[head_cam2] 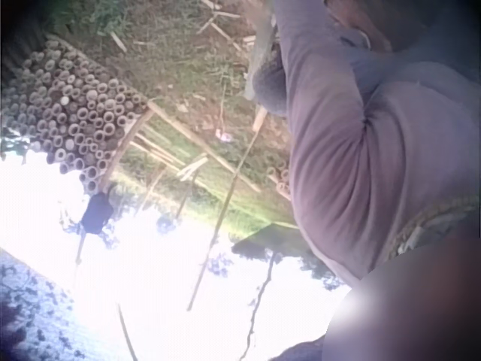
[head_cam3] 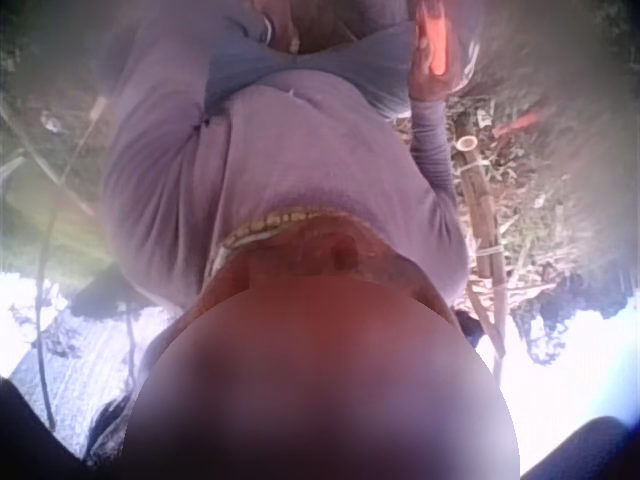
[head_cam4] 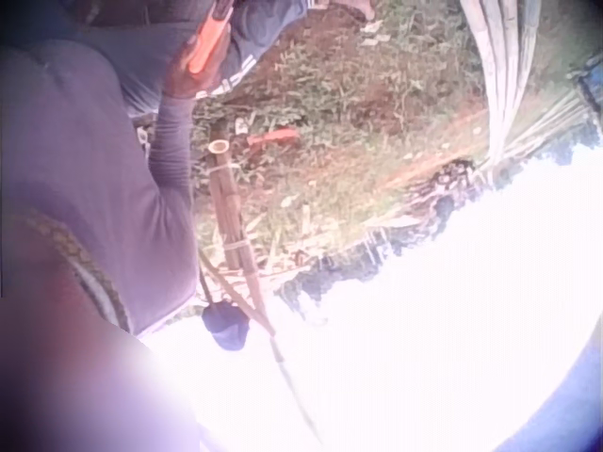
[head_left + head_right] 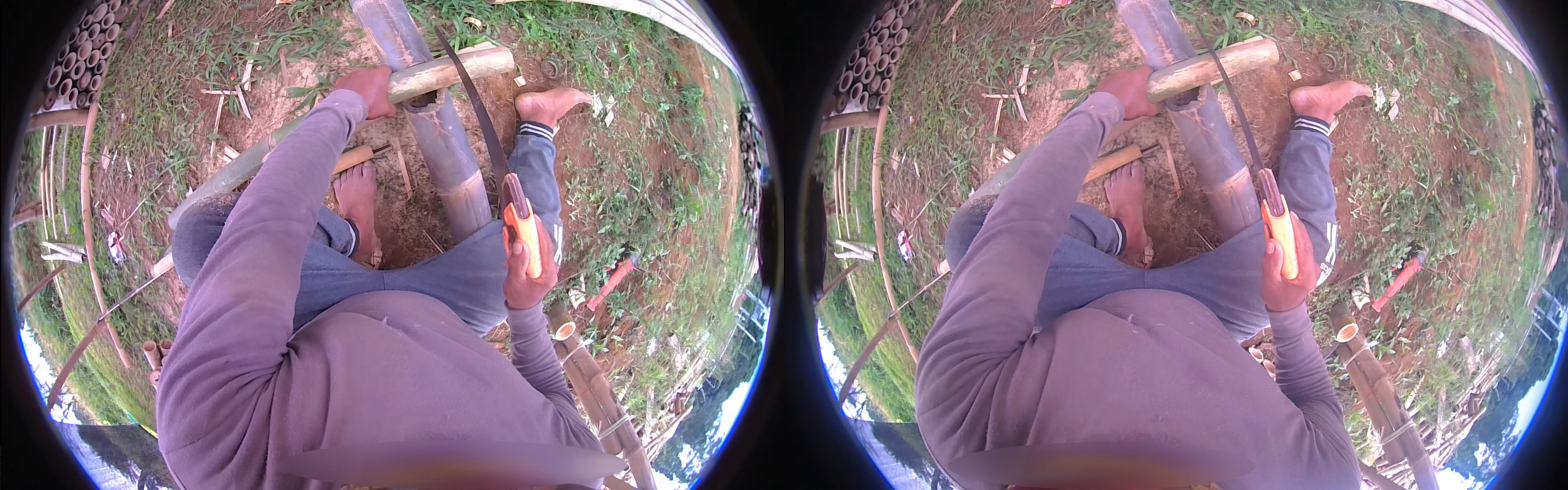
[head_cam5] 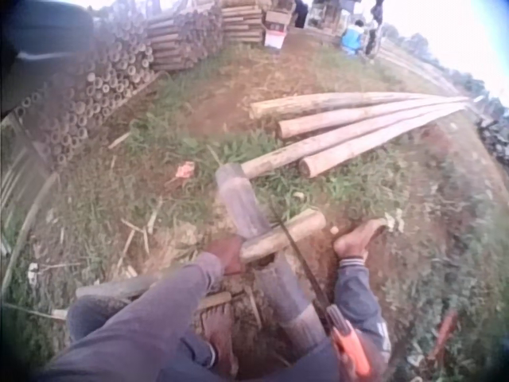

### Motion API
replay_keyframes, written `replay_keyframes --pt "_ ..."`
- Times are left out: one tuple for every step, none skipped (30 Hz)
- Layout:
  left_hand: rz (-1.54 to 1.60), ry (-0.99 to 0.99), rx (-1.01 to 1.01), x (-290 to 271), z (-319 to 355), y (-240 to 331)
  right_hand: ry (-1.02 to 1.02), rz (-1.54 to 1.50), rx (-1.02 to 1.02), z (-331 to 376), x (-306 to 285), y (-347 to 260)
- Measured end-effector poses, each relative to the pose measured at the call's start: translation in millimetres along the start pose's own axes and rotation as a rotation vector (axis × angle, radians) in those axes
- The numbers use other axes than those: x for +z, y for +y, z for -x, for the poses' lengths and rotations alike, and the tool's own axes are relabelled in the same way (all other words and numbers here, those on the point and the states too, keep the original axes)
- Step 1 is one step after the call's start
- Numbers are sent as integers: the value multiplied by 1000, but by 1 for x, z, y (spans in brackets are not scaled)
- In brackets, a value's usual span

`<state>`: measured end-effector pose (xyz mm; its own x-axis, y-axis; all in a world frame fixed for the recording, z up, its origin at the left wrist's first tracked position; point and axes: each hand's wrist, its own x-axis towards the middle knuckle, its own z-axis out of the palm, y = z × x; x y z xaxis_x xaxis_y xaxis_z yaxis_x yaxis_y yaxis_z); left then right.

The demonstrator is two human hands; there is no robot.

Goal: The person sits on the ground and uses a hand saw to cut long bamboo poles into shorter sections. The person positions each pole on a support, saws through it, and then moves the cut pieces aside to continue with the next pole.

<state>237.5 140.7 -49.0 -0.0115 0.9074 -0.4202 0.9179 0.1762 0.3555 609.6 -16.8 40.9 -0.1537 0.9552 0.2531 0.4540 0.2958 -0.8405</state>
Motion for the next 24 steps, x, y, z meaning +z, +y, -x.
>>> replay_keyframes --pt "-10 8 7 0 1 1 -10 31 -27 -9 8 7" --pt "0 -13 19 1 1 4 75 32 -62 -34 35 17" --pt "14 -26 29 1 1 8 83 81 -93 -66 55 19" --pt "22 -23 37 -6 -2 11 94 27 -79 -92 72 22" --pt "23 -36 27 -8 0 11 78 -70 39 -104 82 25" --pt "24 -51 20 -10 0 12 72 -62 30 -103 80 22" --pt "24 -67 16 -12 1 13 69 -51 22 -99 76 17" --pt "17 -53 19 -10 0 9 70 2 -19 -82 66 12" --pt "12 -23 19 -8 -7 3 72 54 -75 -63 49 8" --pt "15 -11 6 0 -7 -4 48 59 -62 -41 30 5" --pt "36 -43 12 3 -4 -4 24 71 -29 -13 10 0" --pt "52 -66 20 -4 -4 -3 19 60 -16 10 -7 -4" --pt "68 -91 33 -6 -5 -2 19 51 -1 25 -17 -7" --pt "60 -82 32 -2 -5 -3 16 55 -13 23 -15 -4" --pt "48 -70 36 -1 -7 -4 20 59 -28 16 -8 1" --pt "38 -56 38 1 -8 -5 23 62 -43 4 1 8" --pt "39 -81 61 2 -8 -4 58 142 -98 -25 26 17" --pt "45 -103 88 2 -7 -2 59 63 -61 -56 49 20" --pt "46 -104 114 -5 -10 1 85 27 -28 -79 64 26" --pt "28 -65 66 -8 -7 3 93 -77 5 -87 75 29" --pt "10 -27 19 -8 0 7 91 -90 10 -88 76 33" --pt "-7 10 -27 -7 6 10 89 -102 16 -88 76 38" --pt "-33 111 -27 -1 13 12 84 -109 22 -89 76 40" --pt "-57 209 -30 8 21 14 92 -117 30 -89 75 38"
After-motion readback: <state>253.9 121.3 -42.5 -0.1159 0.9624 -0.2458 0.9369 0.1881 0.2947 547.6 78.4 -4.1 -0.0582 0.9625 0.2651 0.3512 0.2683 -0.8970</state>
